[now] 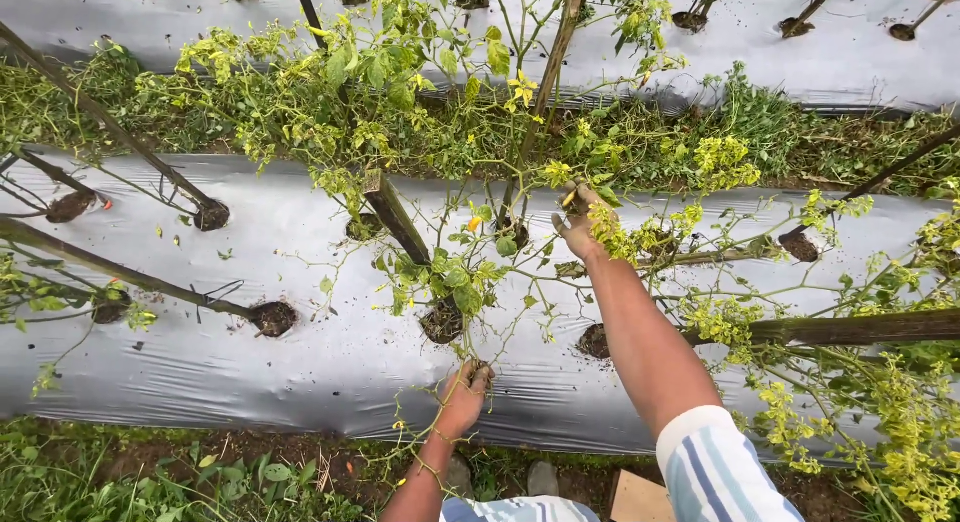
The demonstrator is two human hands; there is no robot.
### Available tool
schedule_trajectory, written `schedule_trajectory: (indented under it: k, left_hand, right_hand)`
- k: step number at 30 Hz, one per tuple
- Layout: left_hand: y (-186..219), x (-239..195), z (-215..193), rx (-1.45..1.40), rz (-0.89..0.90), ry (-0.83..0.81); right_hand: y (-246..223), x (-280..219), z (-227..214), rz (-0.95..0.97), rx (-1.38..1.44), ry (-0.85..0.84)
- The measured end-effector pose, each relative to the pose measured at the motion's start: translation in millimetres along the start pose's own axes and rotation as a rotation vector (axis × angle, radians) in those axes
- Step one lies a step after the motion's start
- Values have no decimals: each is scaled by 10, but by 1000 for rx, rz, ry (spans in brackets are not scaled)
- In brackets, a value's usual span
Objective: The person uses a hoe to remove weeds from around the base of tomato plants growing in a greenhouse covered with plastic mulch. They then proceed to prune the tomato plants by hand, removing lower leaves and branches.
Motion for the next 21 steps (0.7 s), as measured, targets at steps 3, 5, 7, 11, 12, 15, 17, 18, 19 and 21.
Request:
schedule_trajectory:
  k: [3, 5, 7, 11, 12, 15, 17, 18, 19, 21]
  left_hand:
    - [-128, 91, 34, 21, -39, -4]
    - [-199, 118, 61, 44, -43, -12]
    - [-82, 46, 12, 29, -37, -16]
    - [-82, 61, 25, 32, -11, 1]
    - [-55, 50, 13, 30, -12, 6]
    - [64, -42, -4, 18, -19, -6]
    - [276, -165, -39, -63, 49, -25]
    - [219, -127, -62, -65, 43, -22]
    - [254, -98, -118, -126, 147, 11]
    - [288, -114, -140, -190, 243, 43]
  right_hand:
    - [-116, -213, 131, -41, 67, 144]
    - [-245, -436, 215, -131, 0, 291]
    - [13, 134, -457, -62, 93, 231]
    - [-320, -489, 196, -219, -346, 327]
    - [-331, -581, 241, -217, -347, 322]
    - [-405, -924, 547, -308, -571, 177]
    - [-300, -1236, 860, -300, -634, -61]
    - [-270, -1430, 918, -294, -634, -64]
    - [-164, -1623, 1086, -247, -716, -205]
    - [7, -1896, 1243, -189, -799, -346]
Point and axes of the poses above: each hand's wrist, its own x-axis towards the middle knuckle, its own z-axis out of the palm, y = z × x, the point moved 9 cm from there along x, towards the middle knuckle, and after that the axes turned 3 degrees about -y, right-handed, at the moved point
